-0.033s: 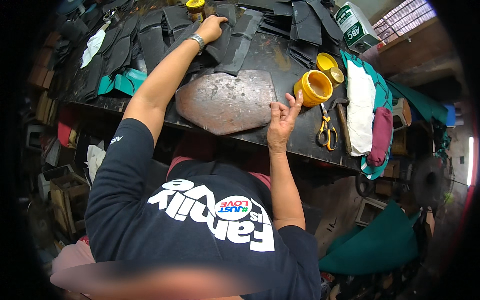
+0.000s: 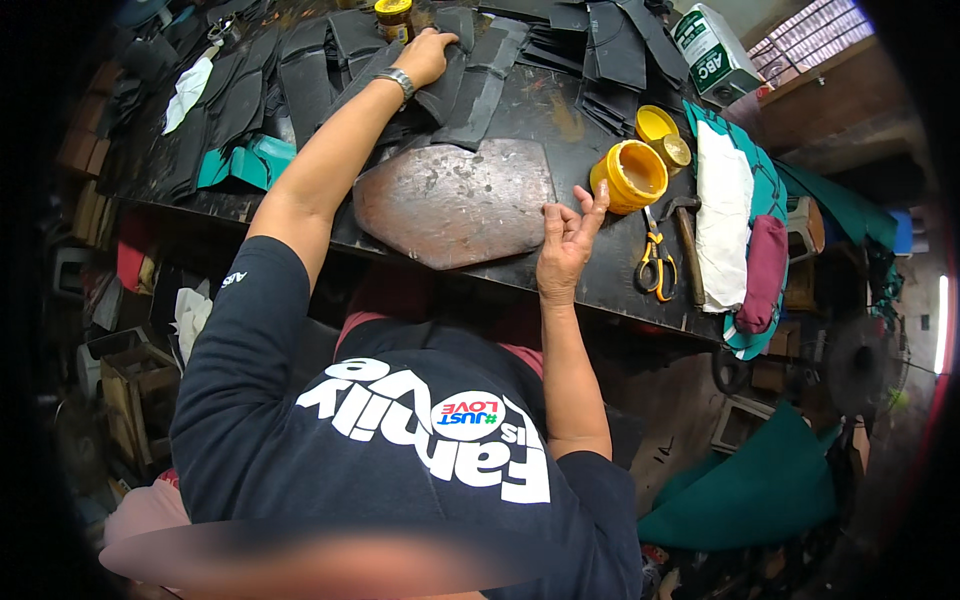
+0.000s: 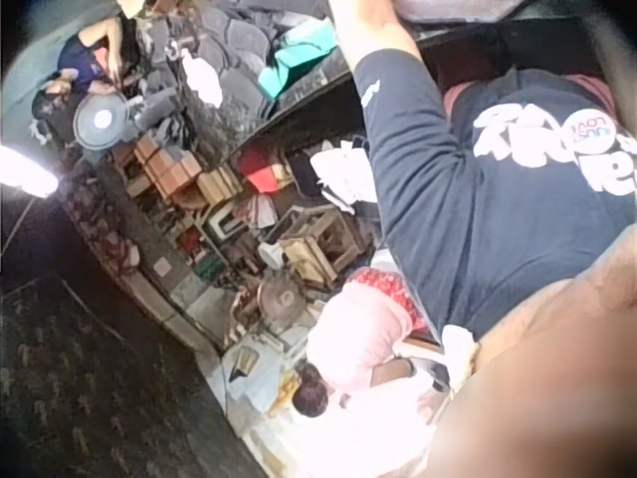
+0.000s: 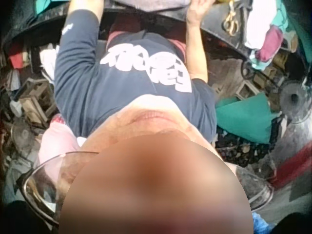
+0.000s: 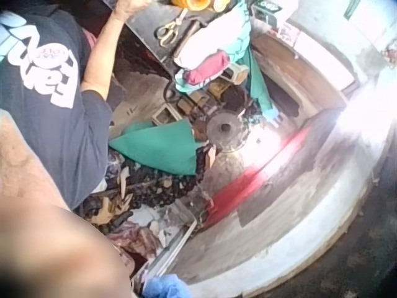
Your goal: The person gathers black rubber strips on a workbench, retrieves a metal can and a yellow tub, then repeatedly applies a substance from the tub to individual rubber pieces using a small tool. The treated pieces are set aside on the bench.
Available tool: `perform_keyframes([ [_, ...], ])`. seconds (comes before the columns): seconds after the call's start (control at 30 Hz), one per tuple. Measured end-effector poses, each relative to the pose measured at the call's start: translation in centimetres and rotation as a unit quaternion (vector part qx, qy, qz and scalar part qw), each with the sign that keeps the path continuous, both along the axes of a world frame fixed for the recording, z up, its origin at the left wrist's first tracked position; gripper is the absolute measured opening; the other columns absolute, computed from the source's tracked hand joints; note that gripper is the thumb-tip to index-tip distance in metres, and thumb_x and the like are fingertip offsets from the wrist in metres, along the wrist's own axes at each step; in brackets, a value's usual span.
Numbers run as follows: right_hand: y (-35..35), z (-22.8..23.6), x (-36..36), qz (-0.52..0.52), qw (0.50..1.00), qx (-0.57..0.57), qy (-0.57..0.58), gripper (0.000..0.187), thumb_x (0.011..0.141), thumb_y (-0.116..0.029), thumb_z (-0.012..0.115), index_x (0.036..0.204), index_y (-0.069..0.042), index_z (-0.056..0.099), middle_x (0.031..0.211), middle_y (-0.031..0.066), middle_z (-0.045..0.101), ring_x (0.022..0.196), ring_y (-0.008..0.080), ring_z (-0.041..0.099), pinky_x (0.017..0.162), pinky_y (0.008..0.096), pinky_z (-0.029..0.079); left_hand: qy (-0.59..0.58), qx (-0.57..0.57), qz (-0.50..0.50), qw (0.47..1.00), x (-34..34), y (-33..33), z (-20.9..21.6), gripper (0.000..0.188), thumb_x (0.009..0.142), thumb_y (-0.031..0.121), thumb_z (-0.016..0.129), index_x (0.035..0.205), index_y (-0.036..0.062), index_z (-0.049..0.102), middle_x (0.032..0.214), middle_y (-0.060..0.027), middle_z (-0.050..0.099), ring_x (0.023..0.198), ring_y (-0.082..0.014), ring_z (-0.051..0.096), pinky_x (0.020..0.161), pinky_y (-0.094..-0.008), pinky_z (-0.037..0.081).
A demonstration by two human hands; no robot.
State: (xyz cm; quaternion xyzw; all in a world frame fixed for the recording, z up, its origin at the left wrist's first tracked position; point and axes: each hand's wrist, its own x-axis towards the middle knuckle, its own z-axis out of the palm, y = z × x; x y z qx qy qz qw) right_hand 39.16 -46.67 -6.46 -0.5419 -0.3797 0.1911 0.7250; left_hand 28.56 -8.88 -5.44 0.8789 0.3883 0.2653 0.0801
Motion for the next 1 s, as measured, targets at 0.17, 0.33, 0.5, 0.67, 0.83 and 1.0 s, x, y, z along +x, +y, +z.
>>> perform_keyframes([
  [0.17, -0.1, -0.3, 0.1, -0.001, 1.000, 0.000, -0.002, 0.080, 0.098, -0.004, 0.062, 0.161, -0.012, 0.012, 0.140, 0.0162, 0.040, 0.099, 0.0149, 0.061, 0.091, 0.0281, 0.051, -0.047, 0.134, -0.010, 0.990, -2.2, -3.9, 4.4, 0.035, 0.091, 0.016, 0.060, 0.126, 0.0137, 0.063, 0.123, -0.0216, 0.059, 0.104, -0.0413, 0.067, 0.086, -0.0509, 0.056],
  [0.33, -0.1, -0.3, 0.0, 0.003, 1.000, 0.000, -0.001, 0.081, 0.098, -0.003, 0.063, 0.161, -0.014, 0.014, 0.139, 0.0156, 0.041, 0.100, 0.0138, 0.060, 0.086, 0.0245, 0.049, 0.055, 0.076, 0.119, 0.988, -11.8, -8.3, 7.3, 0.064, 0.081, 0.041, 0.079, 0.137, 0.0153, 0.059, 0.133, -0.0120, 0.060, 0.115, -0.0339, 0.064, 0.093, -0.0456, 0.054],
  [0.5, 0.1, 0.1, -0.6, 0.001, 1.000, -0.008, -0.021, 0.071, 0.096, -0.004, 0.065, 0.157, -0.012, 0.029, 0.130, 0.0130, 0.048, 0.097, 0.0125, 0.058, 0.082, 0.0233, 0.047, 0.114, -0.028, 0.177, 0.977, -17.2, -10.8, 5.3, 0.054, 0.081, 0.048, 0.078, 0.124, 0.0160, 0.069, 0.117, -0.0102, 0.069, 0.106, -0.0293, 0.068, 0.087, -0.0430, 0.055],
  [0.67, -0.7, 5.1, 2.9, -0.044, 0.954, -0.073, -0.288, 0.049, 0.088, -0.009, 0.074, 0.135, -0.008, 0.059, 0.110, 0.0070, 0.059, 0.095, 0.0161, 0.058, 0.082, 0.0288, 0.048, 0.010, -0.010, 0.147, 0.989, -17.9, -9.9, 2.3, 0.055, 0.080, 0.048, 0.080, 0.122, 0.0131, 0.070, 0.103, -0.0113, 0.073, 0.100, -0.0323, 0.070, 0.087, -0.0432, 0.055],
  [0.83, 1.3, 11.2, 11.1, -0.111, 0.655, -0.398, -0.632, 0.056, 0.086, -0.063, 0.067, 0.112, -0.014, 0.077, 0.118, 0.0154, 0.067, 0.111, 0.0339, 0.060, 0.095, 0.0468, 0.046, -0.028, -0.074, 0.128, 0.989, -18.8, -7.7, 1.3, 0.067, 0.073, 0.049, 0.086, 0.128, 0.0142, 0.069, 0.089, -0.0044, 0.068, 0.079, -0.0198, 0.066, 0.076, -0.0340, 0.054],
  [1.0, 4.3, 10.3, 13.3, -0.023, 0.511, -0.497, -0.701, 0.079, 0.084, -0.084, 0.047, 0.106, -0.016, 0.080, 0.113, 0.0173, 0.072, 0.115, 0.0362, 0.062, 0.100, 0.0485, 0.043, -0.283, -0.040, 0.060, 0.956, -19.5, -9.6, 3.4, 0.024, 0.085, 0.018, 0.083, 0.107, 0.0111, 0.079, 0.072, 0.0097, 0.053, 0.068, -0.0020, 0.048, 0.060, -0.0183, 0.038],
])
